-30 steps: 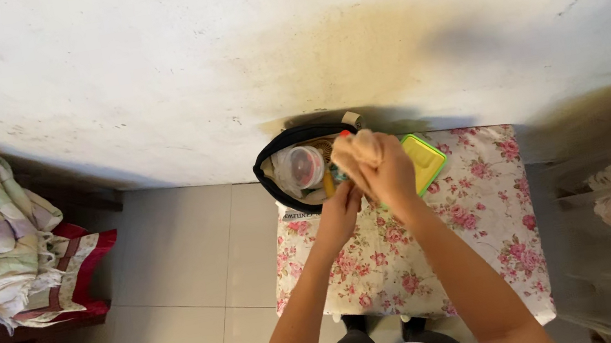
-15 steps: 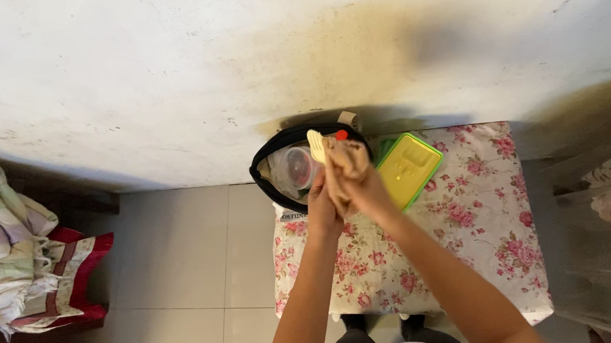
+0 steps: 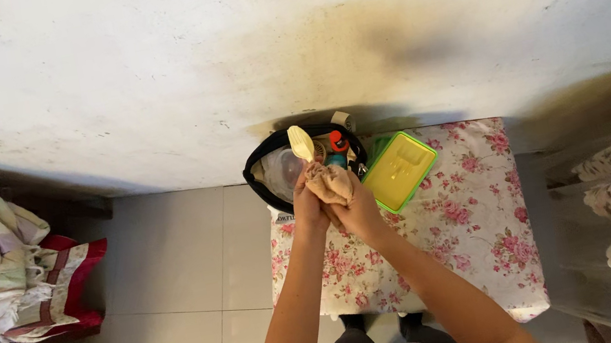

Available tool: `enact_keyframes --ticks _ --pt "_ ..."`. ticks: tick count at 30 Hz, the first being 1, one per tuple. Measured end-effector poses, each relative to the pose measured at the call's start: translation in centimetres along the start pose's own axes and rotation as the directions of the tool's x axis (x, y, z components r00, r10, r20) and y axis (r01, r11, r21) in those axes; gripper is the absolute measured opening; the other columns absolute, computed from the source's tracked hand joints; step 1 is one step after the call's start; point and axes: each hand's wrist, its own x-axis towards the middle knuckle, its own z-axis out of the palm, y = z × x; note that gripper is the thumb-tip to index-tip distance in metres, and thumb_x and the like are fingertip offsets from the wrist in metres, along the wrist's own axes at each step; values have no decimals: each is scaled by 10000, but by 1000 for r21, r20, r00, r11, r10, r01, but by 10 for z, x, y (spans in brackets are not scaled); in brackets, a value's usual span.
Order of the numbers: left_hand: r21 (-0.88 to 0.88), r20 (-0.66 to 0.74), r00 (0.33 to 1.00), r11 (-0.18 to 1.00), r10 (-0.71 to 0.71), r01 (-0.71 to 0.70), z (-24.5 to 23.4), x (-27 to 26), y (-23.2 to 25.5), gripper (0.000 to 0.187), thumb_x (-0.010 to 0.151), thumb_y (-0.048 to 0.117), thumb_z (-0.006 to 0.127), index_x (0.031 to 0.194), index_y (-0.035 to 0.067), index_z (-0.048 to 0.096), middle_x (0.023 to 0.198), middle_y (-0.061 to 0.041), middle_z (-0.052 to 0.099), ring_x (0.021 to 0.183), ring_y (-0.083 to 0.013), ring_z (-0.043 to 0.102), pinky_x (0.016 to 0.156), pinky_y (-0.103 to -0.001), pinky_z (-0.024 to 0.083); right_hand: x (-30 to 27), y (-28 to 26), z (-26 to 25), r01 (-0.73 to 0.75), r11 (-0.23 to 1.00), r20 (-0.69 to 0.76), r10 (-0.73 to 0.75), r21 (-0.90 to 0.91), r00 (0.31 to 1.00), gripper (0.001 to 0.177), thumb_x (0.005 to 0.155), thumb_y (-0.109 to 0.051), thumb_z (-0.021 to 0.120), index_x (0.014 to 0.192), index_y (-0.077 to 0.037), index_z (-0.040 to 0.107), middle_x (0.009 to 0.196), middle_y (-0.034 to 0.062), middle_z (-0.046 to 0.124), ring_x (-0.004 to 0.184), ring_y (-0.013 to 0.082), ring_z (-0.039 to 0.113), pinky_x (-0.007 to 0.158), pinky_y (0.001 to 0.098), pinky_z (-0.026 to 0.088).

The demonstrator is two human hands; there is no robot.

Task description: The person takes a green and yellow lunchbox out of an insulated bag, separates the yellow lid with built-in utensils from the green base, wipes the parts with a cloth, snaps the lid back on, and places the assembled lunchbox back into the bag.

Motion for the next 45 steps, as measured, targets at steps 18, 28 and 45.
enact_keyframes --ticks 18,28,45 --pt "771 41 938 586 345 -250 -99 95 16 207 1068 158 597 1117 -27 674 851 -48 625 707 -143 571 632 -309 465 -6 59 -38 -429 896 1 432 113 902 540 930 -213 710 1427 -104 529 1167 142 684 942 278 694 775 431 586" --pt "985 172 922 -48 346 -166 -124 100 -26 453 940 49 555 1392 56 584 1361 -291 540 1198 -482 554 1017 -493 478 -26 112 -31 -479 878 -58 477 -17 877 551 917 -218 695 1422 -108 503 1273 135 649 1094 280 698 892 438 580" --pt "996 66 991 44 116 -72 -115 136 -99 644 922 -48 483 1541 55 333 1448 -337 375 1148 -530 561 992 -520 486 -41 147 -41 -509 853 -250 521 117 816 511 926 -235 711 1385 -75 555 1174 122 720 977 246 744 814 396 625"
